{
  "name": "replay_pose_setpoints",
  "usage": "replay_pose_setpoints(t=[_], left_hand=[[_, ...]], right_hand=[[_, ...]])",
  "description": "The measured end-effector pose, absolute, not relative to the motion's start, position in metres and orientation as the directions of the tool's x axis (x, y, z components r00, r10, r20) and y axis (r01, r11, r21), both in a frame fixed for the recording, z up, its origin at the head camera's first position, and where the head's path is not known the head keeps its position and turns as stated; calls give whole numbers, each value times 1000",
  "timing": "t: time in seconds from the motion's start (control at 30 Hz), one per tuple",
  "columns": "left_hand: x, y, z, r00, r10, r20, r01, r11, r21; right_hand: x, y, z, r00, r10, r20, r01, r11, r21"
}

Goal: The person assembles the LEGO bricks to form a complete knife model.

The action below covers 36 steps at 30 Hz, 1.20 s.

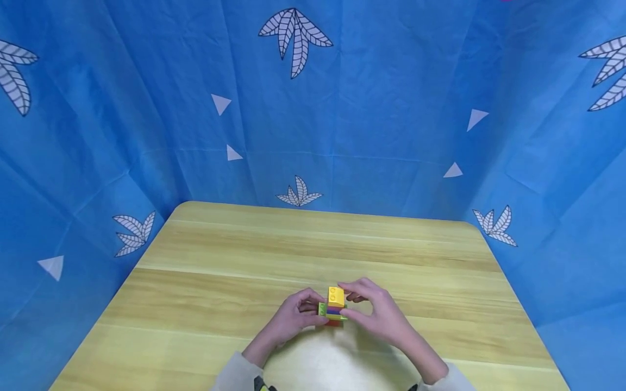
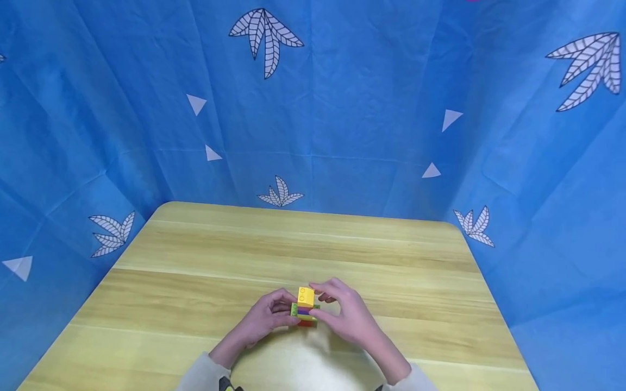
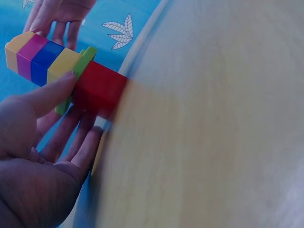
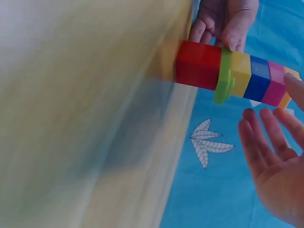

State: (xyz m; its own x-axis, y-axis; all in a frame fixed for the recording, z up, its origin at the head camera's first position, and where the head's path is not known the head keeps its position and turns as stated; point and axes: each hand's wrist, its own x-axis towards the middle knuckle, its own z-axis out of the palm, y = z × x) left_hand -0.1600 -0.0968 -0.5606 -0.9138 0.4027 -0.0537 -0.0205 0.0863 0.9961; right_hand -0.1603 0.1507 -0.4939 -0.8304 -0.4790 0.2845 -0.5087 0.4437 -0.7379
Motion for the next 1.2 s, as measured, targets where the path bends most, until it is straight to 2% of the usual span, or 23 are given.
replay_pose_setpoints(t=[0.43,1.2], left_hand=[[-159,-97,-560,-912,406,-57,-27,78,997],[-157,-96,-554,-912,405,-68,-36,85,996]], right_hand=[[-155,158,-516,-862,-492,117,-384,486,-785],[-156,142,-518,-891,-441,113,-360,530,-768]])
